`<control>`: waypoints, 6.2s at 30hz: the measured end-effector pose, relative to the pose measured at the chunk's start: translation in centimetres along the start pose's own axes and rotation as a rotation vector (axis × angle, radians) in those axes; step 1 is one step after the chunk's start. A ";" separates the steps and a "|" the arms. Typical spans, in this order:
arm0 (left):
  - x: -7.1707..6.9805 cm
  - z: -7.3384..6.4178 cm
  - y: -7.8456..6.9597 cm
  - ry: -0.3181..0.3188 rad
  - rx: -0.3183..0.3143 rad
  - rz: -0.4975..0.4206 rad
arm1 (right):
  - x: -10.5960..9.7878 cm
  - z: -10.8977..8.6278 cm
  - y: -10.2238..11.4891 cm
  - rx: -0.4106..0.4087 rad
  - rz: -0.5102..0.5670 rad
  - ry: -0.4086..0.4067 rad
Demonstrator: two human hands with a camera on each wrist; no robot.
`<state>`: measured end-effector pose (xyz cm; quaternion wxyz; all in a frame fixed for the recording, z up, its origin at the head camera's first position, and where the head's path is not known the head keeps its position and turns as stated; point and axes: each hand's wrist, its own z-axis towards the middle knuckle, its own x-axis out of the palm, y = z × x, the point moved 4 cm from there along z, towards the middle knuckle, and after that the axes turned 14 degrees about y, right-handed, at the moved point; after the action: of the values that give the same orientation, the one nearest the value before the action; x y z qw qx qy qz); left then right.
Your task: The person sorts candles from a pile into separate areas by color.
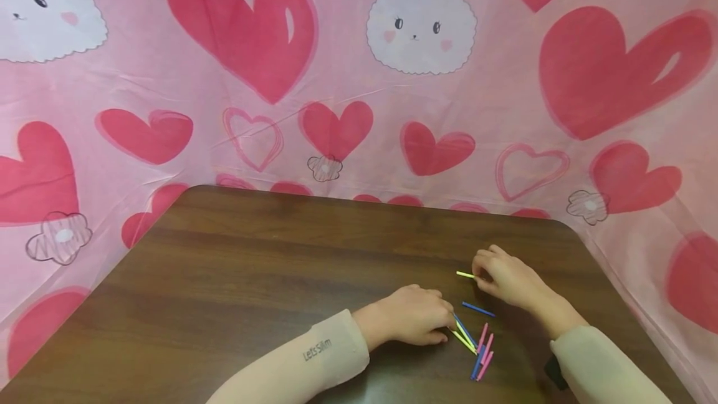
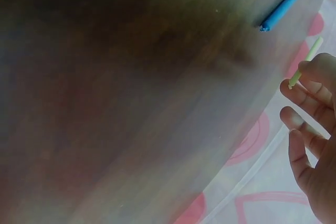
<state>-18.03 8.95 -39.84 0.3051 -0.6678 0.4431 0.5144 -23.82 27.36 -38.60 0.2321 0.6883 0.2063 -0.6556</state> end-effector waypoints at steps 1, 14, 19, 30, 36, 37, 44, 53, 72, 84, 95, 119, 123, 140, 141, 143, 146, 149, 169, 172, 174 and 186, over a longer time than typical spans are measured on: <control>0.0 0.1 0.0 0.003 -0.001 0.009 | 0.1 0.2 -0.1 0.001 0.006 0.007; -0.1 0.5 -0.3 0.022 0.003 0.043 | 0.9 3.0 -0.3 -0.023 -0.003 0.048; -0.2 0.6 -0.4 0.020 -0.006 0.051 | 1.1 3.7 -0.3 -0.024 -0.003 0.061; -0.5 0.6 -0.5 0.001 0.000 0.049 | 1.1 4.8 -0.3 -0.025 0.022 0.076; -0.7 0.6 -0.6 0.017 -0.015 0.016 | 1.4 5.1 -0.4 -0.033 0.030 0.073; -0.7 0.6 -0.6 0.014 -0.017 0.019 | 1.4 5.1 -0.4 -0.035 0.030 0.072; -0.6 0.6 -0.4 0.000 -0.023 0.029 | 1.3 5.1 -0.3 -0.014 0.015 0.079; -0.8 0.6 -0.4 -0.041 0.007 0.054 | -0.1 2.4 -0.6 0.036 0.009 0.014; -0.9 1.4 -0.1 -0.047 -0.046 0.072 | -1.6 -4.6 0.8 0.176 -0.016 -0.044; -0.7 1.5 -0.1 0.001 -0.067 0.027 | -0.8 -7.0 2.5 0.154 0.020 -0.136; -0.9 2.4 -0.4 0.038 -0.100 0.056 | 0.3 -8.2 4.0 0.041 0.017 -0.236; -0.7 2.9 -0.4 0.056 -0.139 0.034 | 1.2 -8.5 5.6 -0.111 0.156 -0.158; -0.9 2.9 -0.5 0.083 -0.133 0.030 | 1.4 -8.5 5.9 -0.117 0.167 -0.137; -0.4 1.1 1.7 0.080 -0.102 -0.096 | 1.2 -8.4 6.3 -0.107 0.157 -0.113; -0.5 1.0 1.8 0.079 -0.101 -0.096 | 1.2 -8.4 6.3 -0.107 0.157 -0.114; -0.5 0.7 2.0 0.076 -0.103 -0.098 | 1.2 -8.3 6.4 -0.112 0.159 -0.115; -0.5 0.5 2.5 0.069 -0.113 -0.108 | 1.2 -8.1 6.5 -0.120 0.161 -0.115; -0.5 0.4 3.0 0.062 -0.117 -0.118 | 1.2 -8.1 6.6 -0.124 0.153 -0.119; -0.5 1.0 6.4 -0.009 -0.153 -0.230 | 1.0 -7.3 6.8 -0.075 0.197 -0.002; -0.6 1.5 6.6 -0.029 -0.155 -0.248 | 1.0 -7.3 6.8 -0.075 0.191 -0.009; -0.8 1.7 6.8 -0.042 -0.165 -0.250 | 1.0 -7.3 6.8 -0.080 0.187 -0.019; -1.3 3.6 7.4 -0.093 -0.315 -0.163 | 1.2 -7.1 7.1 -0.125 0.197 -0.025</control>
<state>-26.34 9.28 -39.26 0.2575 -0.7167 0.2867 0.5812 -13.90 25.81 -39.24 0.3405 0.6812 0.1753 -0.6239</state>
